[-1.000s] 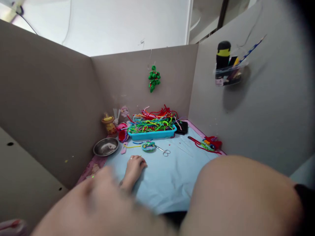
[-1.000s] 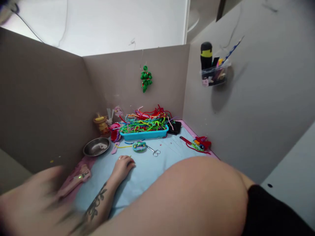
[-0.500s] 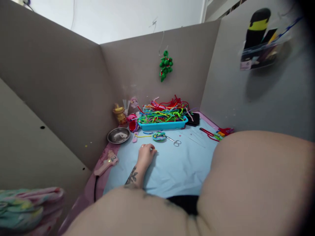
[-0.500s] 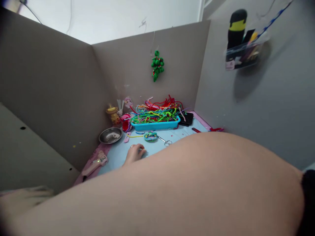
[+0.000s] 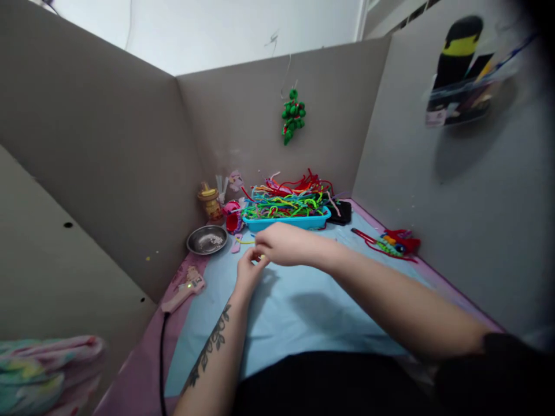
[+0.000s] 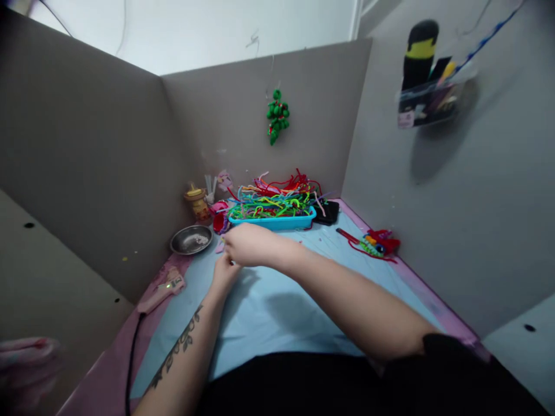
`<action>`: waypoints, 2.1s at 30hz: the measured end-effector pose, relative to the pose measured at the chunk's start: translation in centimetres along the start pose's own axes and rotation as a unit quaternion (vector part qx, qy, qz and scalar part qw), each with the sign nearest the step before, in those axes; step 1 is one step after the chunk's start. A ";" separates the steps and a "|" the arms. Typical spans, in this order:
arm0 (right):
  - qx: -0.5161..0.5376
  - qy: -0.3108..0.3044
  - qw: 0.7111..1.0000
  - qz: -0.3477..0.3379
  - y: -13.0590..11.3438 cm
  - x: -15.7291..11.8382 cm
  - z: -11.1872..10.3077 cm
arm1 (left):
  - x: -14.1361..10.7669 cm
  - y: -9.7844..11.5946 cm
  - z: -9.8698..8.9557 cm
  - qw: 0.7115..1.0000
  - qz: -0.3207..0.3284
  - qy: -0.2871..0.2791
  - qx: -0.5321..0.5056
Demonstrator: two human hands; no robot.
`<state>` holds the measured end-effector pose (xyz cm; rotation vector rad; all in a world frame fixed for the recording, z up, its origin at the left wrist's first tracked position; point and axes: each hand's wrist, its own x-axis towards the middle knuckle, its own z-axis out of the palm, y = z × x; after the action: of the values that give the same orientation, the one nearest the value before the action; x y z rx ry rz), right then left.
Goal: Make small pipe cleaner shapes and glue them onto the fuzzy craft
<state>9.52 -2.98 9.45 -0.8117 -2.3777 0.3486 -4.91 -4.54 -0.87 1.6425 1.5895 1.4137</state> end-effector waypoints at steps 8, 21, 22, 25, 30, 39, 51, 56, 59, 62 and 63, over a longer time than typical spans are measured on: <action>0.285 0.086 0.935 0.193 4.6 -4.2 5.6 | -0.3 0.4 0.3 0.994 0.021 -0.010 -0.105; 0.476 0.112 0.840 0.233 5.1 -5.0 7.6 | -1.0 0.8 0.3 0.988 0.143 0.006 0.058; 0.486 0.108 0.834 0.238 5.0 -5.1 7.6 | -1.0 0.6 0.2 0.984 0.159 0.009 0.074; 0.523 0.090 0.806 0.264 4.8 -5.1 7.4 | -1.1 0.2 0.2 0.973 0.196 0.017 0.123; 0.538 0.077 0.778 0.314 4.6 -5.2 7.4 | -1.2 0.6 0.4 0.941 0.235 0.009 0.244; 0.395 0.095 0.867 0.289 5.2 -5.2 8.3 | -1.8 1.2 1.3 0.911 0.219 -0.024 0.348; 0.462 0.067 0.823 0.324 5.3 -5.1 7.9 | -1.6 0.8 1.5 0.932 0.210 -0.024 0.293; 0.489 0.082 0.805 0.327 6.0 -5.1 8.3 | -1.3 0.5 1.1 0.973 0.144 -0.022 0.179; 0.464 0.115 0.824 0.303 5.9 -5.0 8.0 | -1.0 0.3 1.1 0.989 0.102 -0.032 0.102; 0.380 0.170 0.878 0.237 5.5 -5.0 7.3 | -0.7 0.3 1.1 0.999 0.027 -0.037 -0.005; 0.343 0.185 0.897 0.211 5.3 -5.0 7.0 | -0.7 0.4 1.0 0.998 -0.004 -0.038 -0.047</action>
<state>10.87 -2.39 -0.58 -0.9257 -1.5362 1.0372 -3.70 -4.90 -1.17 1.6142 1.4632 1.3843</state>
